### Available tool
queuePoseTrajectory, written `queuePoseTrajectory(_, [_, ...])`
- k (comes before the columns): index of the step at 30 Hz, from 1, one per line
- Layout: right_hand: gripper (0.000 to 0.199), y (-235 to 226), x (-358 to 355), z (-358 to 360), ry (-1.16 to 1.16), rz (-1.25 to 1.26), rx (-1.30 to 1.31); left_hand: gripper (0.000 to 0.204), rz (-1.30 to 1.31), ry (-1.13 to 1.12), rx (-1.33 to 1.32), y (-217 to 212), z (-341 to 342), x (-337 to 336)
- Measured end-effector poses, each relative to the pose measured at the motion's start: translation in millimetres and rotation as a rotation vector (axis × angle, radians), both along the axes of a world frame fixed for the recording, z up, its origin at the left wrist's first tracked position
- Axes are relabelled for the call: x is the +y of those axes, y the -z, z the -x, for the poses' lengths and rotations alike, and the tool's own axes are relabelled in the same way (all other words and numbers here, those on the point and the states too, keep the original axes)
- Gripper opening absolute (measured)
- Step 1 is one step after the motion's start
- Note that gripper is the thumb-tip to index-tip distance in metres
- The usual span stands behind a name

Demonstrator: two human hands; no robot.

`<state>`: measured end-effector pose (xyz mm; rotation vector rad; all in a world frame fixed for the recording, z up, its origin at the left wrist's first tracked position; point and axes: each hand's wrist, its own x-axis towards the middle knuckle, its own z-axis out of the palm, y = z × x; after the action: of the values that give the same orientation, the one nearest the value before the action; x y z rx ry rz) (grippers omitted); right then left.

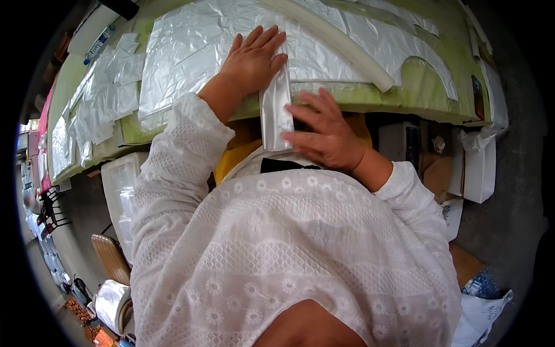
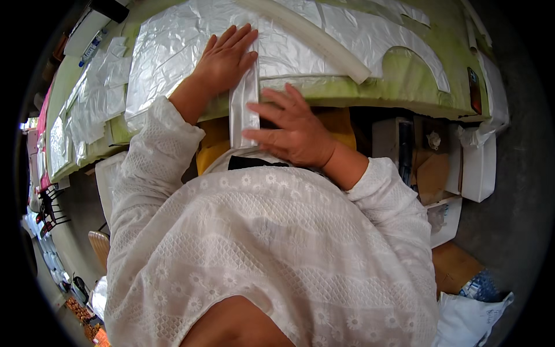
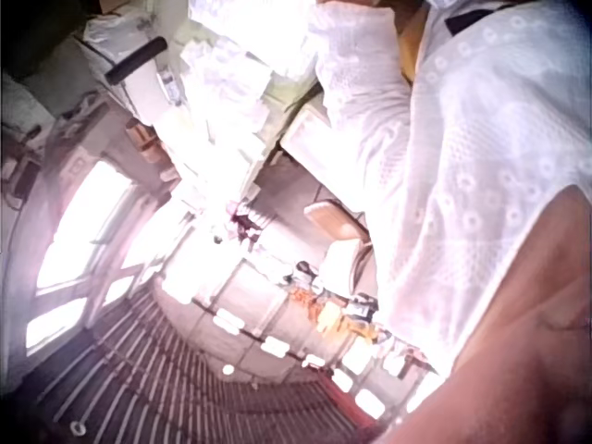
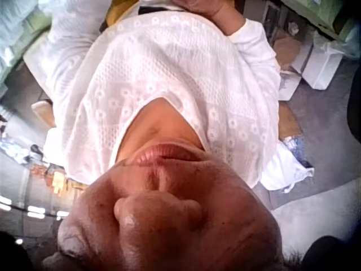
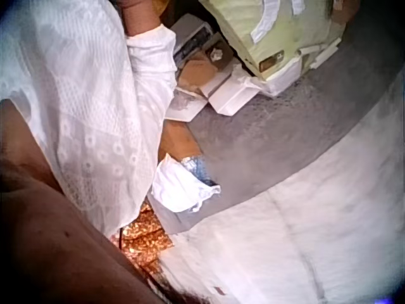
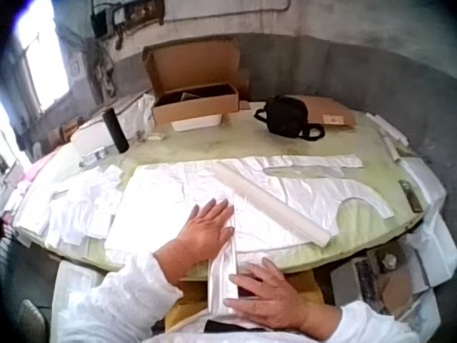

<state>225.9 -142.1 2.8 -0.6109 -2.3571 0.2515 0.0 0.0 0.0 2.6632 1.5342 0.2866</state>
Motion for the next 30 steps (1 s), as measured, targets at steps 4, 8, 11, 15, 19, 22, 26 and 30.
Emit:
queuePoseTrajectory(4, [0.064,-7.3,8.6,-10.5,0.17,0.056,0.032,0.057,-0.025,-0.011,-0.044,-2.6,-1.1,-2.2])
queuePoseTrajectory(8, [0.057,-7.3,26.8,8.1,0.273,-0.019,-0.094,0.057,0.011,-0.041,-0.007,-3.6,-3.1,-2.8])
queuePoseTrajectory(11, [0.045,-12.8,46.8,20.4,0.268,0.012,-0.134,0.055,0.043,0.0,-0.317,-10.8,2.7,-1.0])
queuePoseTrajectory(15, [0.036,-9.1,52.0,19.9,0.26,0.145,-0.161,0.047,0.036,0.137,-0.641,-15.0,41.0,-27.5])
queuePoseTrajectory(19, [0.025,-3.4,57.2,19.4,0.268,0.165,-0.011,0.056,0.11,0.264,-0.374,-32.4,52.5,-75.6])
queuePoseTrajectory(22, [0.014,-6.3,75.3,21.8,0.259,0.237,0.102,0.045,0.085,0.173,-0.392,-32.7,43.1,-82.6])
queuePoseTrajectory(26, [0.014,-18.0,86.5,30.7,0.364,0.468,0.156,0.032,-0.055,0.029,-0.444,-20.6,28.6,-76.2])
queuePoseTrajectory(30, [0.022,-15.6,90.2,37.0,0.488,0.471,0.134,0.029,0.028,-0.123,-0.482,-10.1,22.3,-65.7])
